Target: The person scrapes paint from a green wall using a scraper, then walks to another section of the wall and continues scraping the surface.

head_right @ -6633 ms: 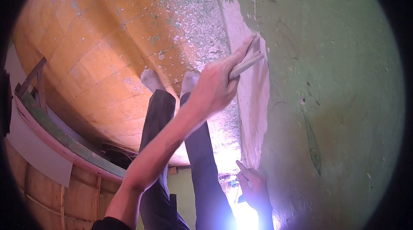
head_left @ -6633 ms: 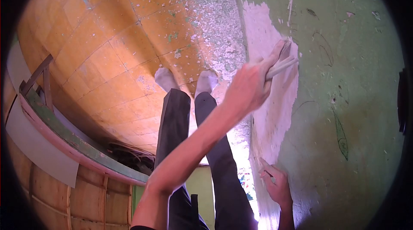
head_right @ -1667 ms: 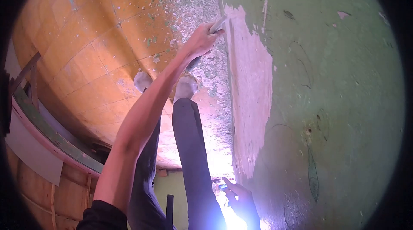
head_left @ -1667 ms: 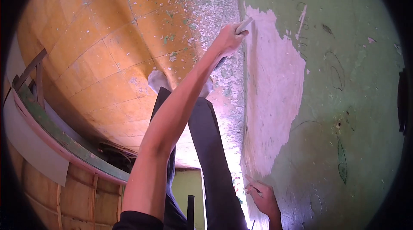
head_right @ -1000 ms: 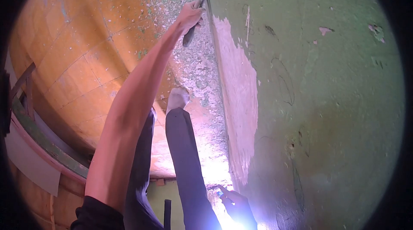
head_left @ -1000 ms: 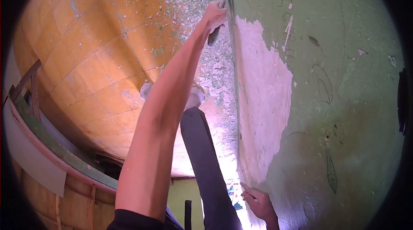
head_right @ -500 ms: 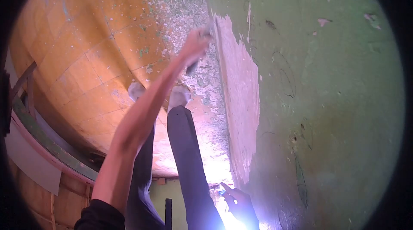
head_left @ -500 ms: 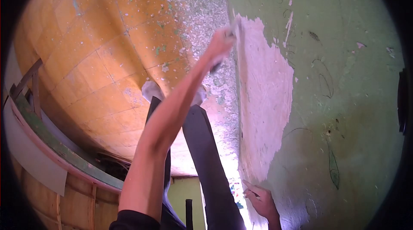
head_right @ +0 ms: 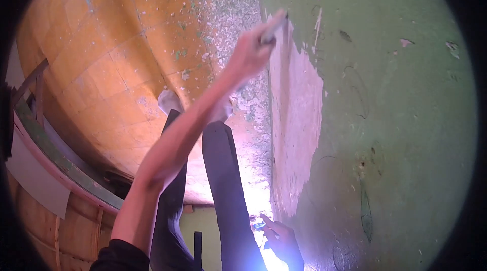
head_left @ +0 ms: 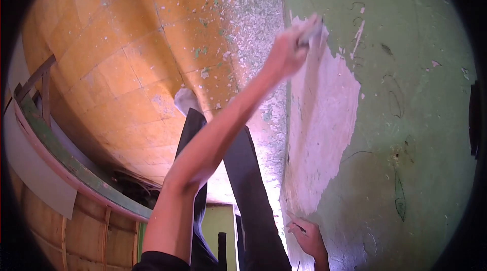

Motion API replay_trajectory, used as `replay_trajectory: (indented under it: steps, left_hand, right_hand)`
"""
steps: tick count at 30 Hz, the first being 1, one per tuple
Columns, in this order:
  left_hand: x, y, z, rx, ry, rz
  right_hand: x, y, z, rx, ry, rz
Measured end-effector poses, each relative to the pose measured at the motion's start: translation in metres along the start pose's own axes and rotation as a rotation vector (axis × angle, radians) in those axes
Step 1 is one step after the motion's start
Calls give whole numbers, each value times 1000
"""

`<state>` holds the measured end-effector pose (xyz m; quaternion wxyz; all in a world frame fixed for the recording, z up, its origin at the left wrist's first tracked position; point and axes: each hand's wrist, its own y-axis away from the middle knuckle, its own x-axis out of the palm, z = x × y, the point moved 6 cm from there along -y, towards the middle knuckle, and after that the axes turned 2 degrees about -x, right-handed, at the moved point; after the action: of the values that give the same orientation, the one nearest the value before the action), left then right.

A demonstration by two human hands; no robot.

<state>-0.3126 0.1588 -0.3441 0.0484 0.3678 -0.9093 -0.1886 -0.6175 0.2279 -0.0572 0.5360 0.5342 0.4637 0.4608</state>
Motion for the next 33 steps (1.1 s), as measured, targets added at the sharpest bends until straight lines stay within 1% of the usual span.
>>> replay_trajectory:
  steps: [2,3,6,7,10,11,14,15,18,21,24,25,28,29,32,33]
  left_hand:
    - [-10,-30,-8,79,-47,-5]
    - [-3,-24,2,-44,-21,90]
    - [13,30,-4,142,-41,55]
    - [21,42,7,61,-5,136]
    - [8,21,6,-95,-156,239]
    - [6,5,15,-111,-147,217]
    - [-2,1,9,9,-148,197]
    - [0,6,4,-44,-63,153]
    - [11,16,3,-83,30,18]
    - [2,-9,21,-253,-20,48]
    - [-13,-42,14,-118,-23,77]
    - [-9,-34,23,-154,18,90]
    - [15,16,40,-165,122,112]
    - [12,21,30,-54,84,114]
    - [2,0,32,-397,100,222]
    - [2,0,39,-410,103,230]
  right_hand:
    - [0,-2,-1,2,1,-4]
    - [0,0,-2,5,1,1]
    - [-3,3,1,-67,40,-31]
    - [-3,1,3,-75,26,-31]
    - [2,0,2,-47,-6,-8]
    - [3,-2,-1,-26,-13,2]
    - [5,-6,-19,-6,25,20]
    - [4,-5,-23,-8,51,20]
    - [1,0,-10,-16,37,-2]
    - [-1,0,-6,-27,24,-13]
    - [0,-3,-5,20,-27,-5]
    - [1,-2,-5,22,-26,-6]
    - [0,-1,0,0,-9,-8]
    - [0,0,0,-14,7,-4]
    - [1,-2,-6,-12,13,-3]
    - [3,-5,-12,-3,1,-2]
